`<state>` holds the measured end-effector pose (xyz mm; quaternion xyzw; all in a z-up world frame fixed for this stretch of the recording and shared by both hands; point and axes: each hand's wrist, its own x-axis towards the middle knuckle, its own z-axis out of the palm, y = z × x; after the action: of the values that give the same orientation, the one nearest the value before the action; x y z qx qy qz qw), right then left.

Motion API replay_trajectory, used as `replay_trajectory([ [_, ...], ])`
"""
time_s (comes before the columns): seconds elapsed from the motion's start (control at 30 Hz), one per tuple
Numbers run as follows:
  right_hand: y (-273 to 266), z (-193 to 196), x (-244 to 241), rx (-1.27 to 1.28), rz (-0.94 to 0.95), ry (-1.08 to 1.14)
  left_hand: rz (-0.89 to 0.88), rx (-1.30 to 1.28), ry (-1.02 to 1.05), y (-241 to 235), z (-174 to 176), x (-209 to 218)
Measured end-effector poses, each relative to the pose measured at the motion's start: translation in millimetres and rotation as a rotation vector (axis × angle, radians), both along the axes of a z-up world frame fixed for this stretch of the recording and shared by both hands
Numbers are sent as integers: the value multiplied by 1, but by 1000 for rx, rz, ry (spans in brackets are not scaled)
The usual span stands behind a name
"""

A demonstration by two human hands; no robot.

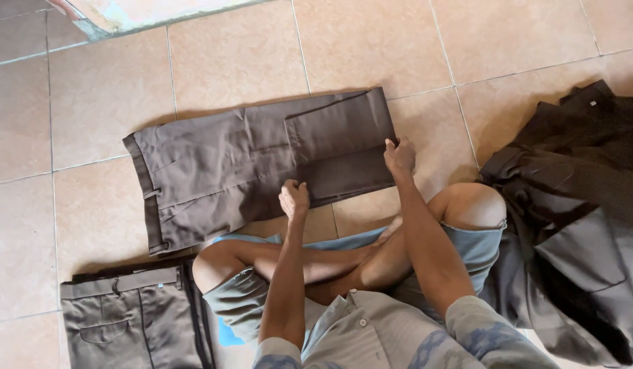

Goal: The person sits cross-legged on a tiled floor and folds several pairs of dark brown trousers by hand. They smooth each pair, fold the legs together, fold the garment in half or thirds, and place the finished items into a neat stack to the left.

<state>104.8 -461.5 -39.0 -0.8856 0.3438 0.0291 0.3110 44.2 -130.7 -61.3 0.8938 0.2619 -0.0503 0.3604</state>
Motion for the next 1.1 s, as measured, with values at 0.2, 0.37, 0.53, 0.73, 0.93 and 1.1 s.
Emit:
replay_trajectory([
  [0.2,21,9,-1,57,36,-43,87,36,-57,68,4,-12],
  [0.37,15,25,-9,38,-68,-37,49,-27,-75,47,31,-21],
  [0.53,-2,27,-14,35,-234,-25,18,-13,-95,10,24,-20],
  [0.73,-5,11,-8,71,-210,-12,134,-10,-143,19,11,-15],
  [0.93,1,31,-12,65,-169,17,120,47,-85,20,30,-17],
  [1.1,-1,35,-15,64,-115,38,137,23,-89,24,15,-12],
])
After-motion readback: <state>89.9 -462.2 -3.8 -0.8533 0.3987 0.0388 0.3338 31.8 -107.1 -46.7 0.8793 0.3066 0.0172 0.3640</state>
